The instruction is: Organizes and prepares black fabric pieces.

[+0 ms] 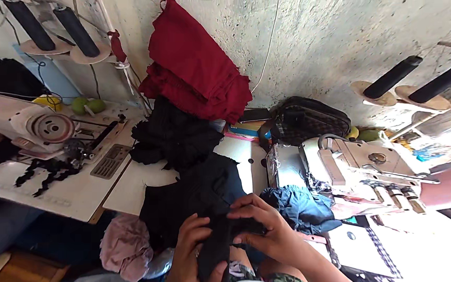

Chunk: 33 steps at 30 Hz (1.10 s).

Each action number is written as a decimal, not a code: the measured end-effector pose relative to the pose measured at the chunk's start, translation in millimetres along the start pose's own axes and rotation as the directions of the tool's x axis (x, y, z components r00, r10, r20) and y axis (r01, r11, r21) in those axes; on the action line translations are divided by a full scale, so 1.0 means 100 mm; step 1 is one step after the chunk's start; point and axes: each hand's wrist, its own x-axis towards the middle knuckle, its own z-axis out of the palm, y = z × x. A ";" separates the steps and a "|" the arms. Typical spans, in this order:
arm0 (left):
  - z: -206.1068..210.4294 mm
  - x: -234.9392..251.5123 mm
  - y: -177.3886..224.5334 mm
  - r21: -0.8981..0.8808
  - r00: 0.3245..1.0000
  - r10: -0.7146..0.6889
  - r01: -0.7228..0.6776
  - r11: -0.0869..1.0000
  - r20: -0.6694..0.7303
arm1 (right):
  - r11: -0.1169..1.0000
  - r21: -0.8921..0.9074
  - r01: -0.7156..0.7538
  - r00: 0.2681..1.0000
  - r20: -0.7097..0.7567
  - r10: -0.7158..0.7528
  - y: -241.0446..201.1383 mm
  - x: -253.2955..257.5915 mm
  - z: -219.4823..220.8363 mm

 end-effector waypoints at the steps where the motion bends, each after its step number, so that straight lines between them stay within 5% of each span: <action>1: -0.01 0.03 0.00 0.011 0.999 0.054 -0.054 0.998 -0.007 | 1.000 -0.015 -0.005 1.000 0.018 0.006 -0.01 0.00 -0.01; 7: -0.39 0.06 0.05 -0.029 0.993 0.060 -0.057 0.998 0.106 | 0.918 -0.382 -0.105 0.958 0.208 0.196 -0.02 -0.02 -0.33; 9: -0.58 0.02 0.11 0.041 0.975 -0.061 0.053 0.998 0.214 | 0.947 -0.286 -0.147 0.963 0.177 0.203 -0.05 -0.03 -0.51; 12: -0.86 -0.03 0.23 0.021 0.926 -0.211 0.215 0.976 0.313 | 0.988 0.102 -0.115 0.988 0.118 0.103 -0.27 0.05 -0.80; 15: -1.01 -0.02 0.25 0.004 0.885 -0.353 0.370 0.929 0.304 | 0.995 0.039 -0.095 0.995 -0.030 0.096 -0.44 0.35 -0.90; 18: -0.91 0.01 -0.21 0.291 0.848 -0.517 0.469 0.834 0.116 | 0.926 -0.269 -0.264 0.964 -0.075 0.253 -0.04 0.84 -0.76; 23: -0.75 0.05 -0.99 0.562 0.650 -0.760 0.630 0.535 -0.006 | 0.664 -0.506 -0.551 0.725 0.104 0.681 1.27 1.45 -0.24; 28: -0.86 -0.06 -1.09 0.473 0.613 -0.790 0.697 0.538 -0.005 | 0.673 -0.436 -0.597 0.690 0.147 0.708 1.60 1.47 -0.24; 33: -0.94 -0.10 -1.02 0.416 0.665 -0.745 0.663 0.623 0.055 | 0.687 -0.403 -0.604 0.647 0.254 0.719 1.51 1.42 -0.36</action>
